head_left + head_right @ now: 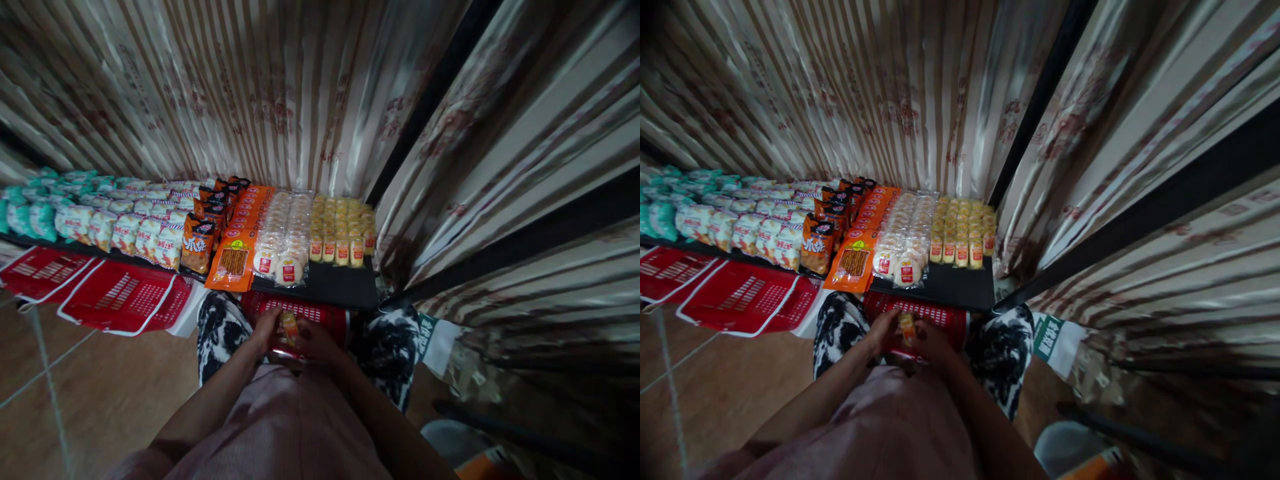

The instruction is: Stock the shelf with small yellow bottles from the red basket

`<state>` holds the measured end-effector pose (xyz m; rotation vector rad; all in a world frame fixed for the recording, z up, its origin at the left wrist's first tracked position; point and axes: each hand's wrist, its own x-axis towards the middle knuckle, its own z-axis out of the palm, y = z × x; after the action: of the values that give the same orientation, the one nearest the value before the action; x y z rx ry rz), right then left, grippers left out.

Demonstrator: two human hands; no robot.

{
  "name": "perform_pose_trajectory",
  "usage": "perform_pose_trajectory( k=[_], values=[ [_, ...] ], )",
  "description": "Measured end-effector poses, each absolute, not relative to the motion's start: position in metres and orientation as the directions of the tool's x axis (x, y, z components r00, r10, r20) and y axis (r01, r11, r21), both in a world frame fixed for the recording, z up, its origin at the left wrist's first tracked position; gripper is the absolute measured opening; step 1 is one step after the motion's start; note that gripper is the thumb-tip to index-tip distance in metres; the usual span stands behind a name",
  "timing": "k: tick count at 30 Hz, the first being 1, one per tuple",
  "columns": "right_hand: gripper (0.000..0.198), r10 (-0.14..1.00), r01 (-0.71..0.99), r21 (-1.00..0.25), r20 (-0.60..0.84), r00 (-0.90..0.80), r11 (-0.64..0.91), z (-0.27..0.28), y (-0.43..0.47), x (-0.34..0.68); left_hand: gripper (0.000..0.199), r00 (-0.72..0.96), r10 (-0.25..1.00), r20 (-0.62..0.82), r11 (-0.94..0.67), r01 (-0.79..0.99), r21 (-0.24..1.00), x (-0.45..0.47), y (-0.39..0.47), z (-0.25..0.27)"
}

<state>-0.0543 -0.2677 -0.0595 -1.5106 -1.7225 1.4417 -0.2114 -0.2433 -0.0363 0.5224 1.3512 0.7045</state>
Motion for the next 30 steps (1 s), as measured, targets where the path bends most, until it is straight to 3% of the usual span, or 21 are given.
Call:
perform_pose_trajectory(
  k=[6, 10, 16, 21, 30],
  values=[
    [0.030, 0.926, 0.471, -0.882, -0.201, -0.320, -0.029, -0.037, -0.270, -0.033, 0.039, 0.180, 0.793, -0.582, 0.609, -0.262, 0.749, -0.195, -0.258, -0.019],
    [0.028, 0.940, 0.551, -0.833, -0.153, -0.306, 0.044, -0.017, -0.267, -0.024, 0.040, 0.206, 0.837, -0.507, 0.535, -0.117, 0.836, -0.187, -0.260, -0.008],
    [0.019, 0.974, 0.615, -0.785, -0.074, -0.214, 0.076, 0.007, -0.255, -0.016, 0.024, 0.146, 0.951, -0.274, 0.241, 0.209, 0.948, -0.173, -0.246, -0.001],
    [0.035, 0.997, 0.480, -0.877, -0.026, -0.079, 0.015, 0.016, -0.245, -0.010, 0.028, 0.154, 0.979, -0.135, 0.094, 0.253, 0.963, -0.158, -0.231, 0.014],
    [0.034, 0.975, 0.421, -0.906, 0.055, 0.214, -0.041, 0.015, -0.239, -0.011, 0.031, 0.118, 0.992, -0.043, -0.007, 0.390, 0.921, -0.133, -0.208, 0.019]
  ],
)
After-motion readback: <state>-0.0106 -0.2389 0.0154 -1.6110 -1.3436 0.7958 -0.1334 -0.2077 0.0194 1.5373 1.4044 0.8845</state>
